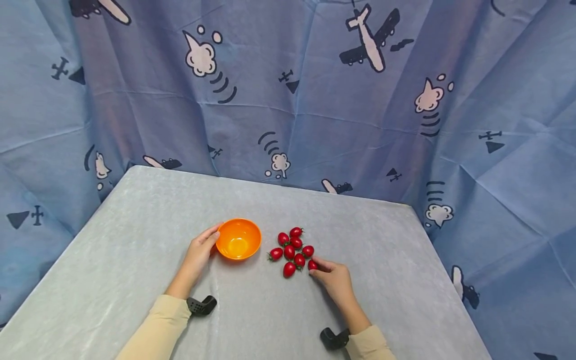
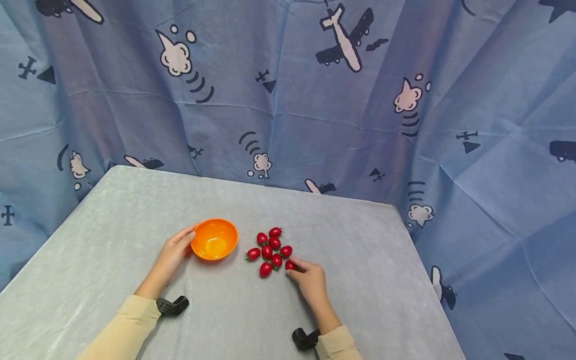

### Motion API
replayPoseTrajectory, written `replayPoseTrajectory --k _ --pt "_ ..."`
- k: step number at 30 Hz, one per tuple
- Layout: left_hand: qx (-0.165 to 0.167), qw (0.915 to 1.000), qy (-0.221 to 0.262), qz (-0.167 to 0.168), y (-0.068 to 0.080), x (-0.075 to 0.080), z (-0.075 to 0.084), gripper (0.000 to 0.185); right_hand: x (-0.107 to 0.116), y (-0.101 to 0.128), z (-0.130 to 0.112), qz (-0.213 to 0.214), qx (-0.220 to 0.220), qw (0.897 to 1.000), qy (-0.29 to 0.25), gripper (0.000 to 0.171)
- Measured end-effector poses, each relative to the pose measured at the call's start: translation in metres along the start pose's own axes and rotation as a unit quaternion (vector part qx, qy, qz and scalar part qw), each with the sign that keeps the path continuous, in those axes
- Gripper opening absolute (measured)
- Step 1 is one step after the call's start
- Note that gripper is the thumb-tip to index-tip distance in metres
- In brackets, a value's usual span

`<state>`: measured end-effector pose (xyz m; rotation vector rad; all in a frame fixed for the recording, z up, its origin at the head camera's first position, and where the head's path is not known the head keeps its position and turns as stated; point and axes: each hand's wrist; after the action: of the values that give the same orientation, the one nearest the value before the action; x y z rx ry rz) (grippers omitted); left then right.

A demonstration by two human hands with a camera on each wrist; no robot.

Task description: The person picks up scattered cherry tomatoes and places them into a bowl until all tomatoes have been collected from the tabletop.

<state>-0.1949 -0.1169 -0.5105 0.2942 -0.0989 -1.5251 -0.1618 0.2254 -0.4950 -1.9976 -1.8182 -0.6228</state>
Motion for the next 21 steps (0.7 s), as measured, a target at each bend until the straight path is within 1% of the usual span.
replayPoseTrajectory --k 2,7,14,16,21 --pt "0.000 1.0000 -0.002 0.002 -0.0004 0.0000 -0.0012 0.046 -0.0005 -0.0001 0.0002 0.001 0.002 1.000 0.011 0.034" --pt "-0.004 1.0000 -0.002 0.006 -0.0006 0.0006 -0.0022 0.046 -0.0018 -0.0013 0.0003 0.003 0.004 1.000 0.019 0.034" --pt "-0.003 1.0000 0.001 0.009 -0.0001 0.0040 -0.0018 0.045 -0.0047 -0.0023 -0.0014 0.008 0.006 1.000 0.018 0.032" --pt "-0.003 0.9999 -0.003 0.012 0.0001 0.0041 -0.0018 0.045 -0.0044 -0.0021 -0.0023 0.009 -0.007 1.000 0.008 0.032" --pt "-0.007 0.9999 -0.008 0.008 -0.0001 0.0026 -0.0011 0.044 0.0029 -0.0001 -0.0057 0.027 -0.059 0.997 -0.030 0.035"
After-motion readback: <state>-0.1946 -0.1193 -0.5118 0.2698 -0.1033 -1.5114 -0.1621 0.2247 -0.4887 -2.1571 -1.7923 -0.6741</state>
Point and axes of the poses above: each hand's wrist, its own y-axis away from the middle knuckle, its own x-axis out of the back of the hand, z = x × y, and after that the axes turned 5 degrees about x, right-handed
